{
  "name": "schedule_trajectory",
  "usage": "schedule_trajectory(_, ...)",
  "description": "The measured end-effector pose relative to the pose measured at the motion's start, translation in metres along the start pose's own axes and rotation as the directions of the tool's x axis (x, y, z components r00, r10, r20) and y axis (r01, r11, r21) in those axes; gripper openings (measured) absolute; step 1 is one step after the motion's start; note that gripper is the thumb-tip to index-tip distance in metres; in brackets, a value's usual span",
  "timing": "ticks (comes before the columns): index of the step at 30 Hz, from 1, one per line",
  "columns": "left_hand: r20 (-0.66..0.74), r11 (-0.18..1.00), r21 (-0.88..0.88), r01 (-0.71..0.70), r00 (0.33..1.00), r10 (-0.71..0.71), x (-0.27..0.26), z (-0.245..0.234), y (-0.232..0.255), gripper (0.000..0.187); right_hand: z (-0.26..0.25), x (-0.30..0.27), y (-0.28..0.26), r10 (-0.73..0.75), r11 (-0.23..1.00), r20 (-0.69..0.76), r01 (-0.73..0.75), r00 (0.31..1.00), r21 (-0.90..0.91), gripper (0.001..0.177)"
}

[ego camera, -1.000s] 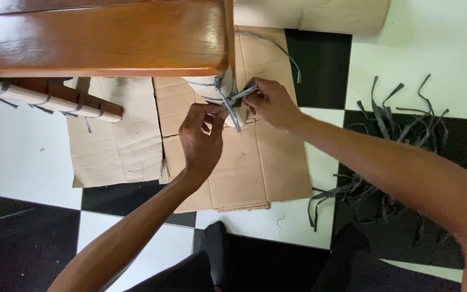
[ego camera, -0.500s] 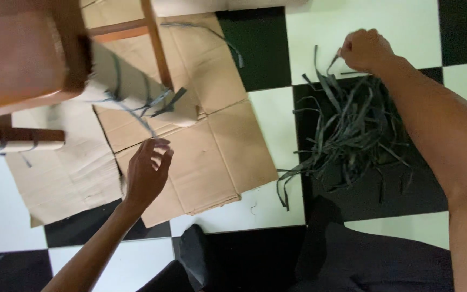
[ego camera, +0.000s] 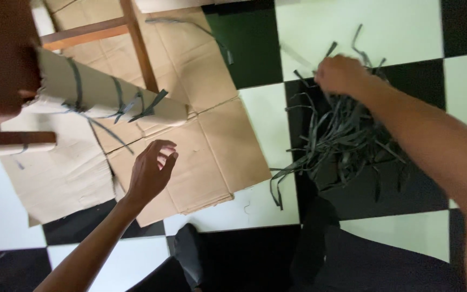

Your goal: Wrapping furniture legs with protective paper and securing them with plastic ties

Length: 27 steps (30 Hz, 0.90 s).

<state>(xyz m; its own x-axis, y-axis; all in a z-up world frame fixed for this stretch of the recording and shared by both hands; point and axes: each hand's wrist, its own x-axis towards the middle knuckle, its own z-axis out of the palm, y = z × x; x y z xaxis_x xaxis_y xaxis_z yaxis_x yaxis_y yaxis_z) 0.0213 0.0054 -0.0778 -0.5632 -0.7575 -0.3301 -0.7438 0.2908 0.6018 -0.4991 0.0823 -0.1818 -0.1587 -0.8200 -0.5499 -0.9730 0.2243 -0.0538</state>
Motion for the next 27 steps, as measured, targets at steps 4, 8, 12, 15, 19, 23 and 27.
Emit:
schedule_trajectory(4,-0.076,0.999,0.039,-0.02,0.997,0.023,0.007,-0.006,-0.033,0.025,-0.015,0.01,-0.021,0.029,0.913,-0.688,0.261,0.725,0.314,0.03)
schedule_trajectory(8,-0.164,0.996,0.087,-0.027,0.986,0.041,0.037,-0.048,-0.088,0.019,-0.059,0.024,-0.105,0.092,0.574,-0.58,0.433,0.809,0.695,0.017)
schedule_trajectory(12,-0.257,0.897,0.442,-0.023,0.955,0.151,0.064,-0.109,-0.089,0.005,-0.063,0.044,-0.197,-0.118,0.496,-0.557,0.535,0.822,0.684,0.004)
schedule_trajectory(15,-0.253,0.819,0.564,-0.107,0.921,0.295,0.073,-0.122,-0.066,0.011,-0.073,0.049,-0.256,-0.263,0.531,-0.678,0.69,0.686,0.492,0.019)
schedule_trajectory(19,-0.234,0.838,0.522,-0.159,0.918,0.32,0.076,-0.114,-0.064,0.01,-0.113,0.028,-0.305,-0.369,0.495,-0.64,0.725,0.674,0.478,0.008)
schedule_trajectory(23,-0.226,0.851,0.487,-0.195,0.913,0.339,0.077,-0.106,-0.063,0.009,-0.094,0.047,-0.325,-0.423,0.525,-0.598,0.722,0.681,0.451,0.016)
schedule_trajectory(27,-0.202,0.865,0.432,-0.253,0.908,0.366,0.075,-0.098,-0.064,0.008,-0.092,0.033,-0.313,-0.408,0.507,-0.573,0.698,0.711,0.505,0.005)
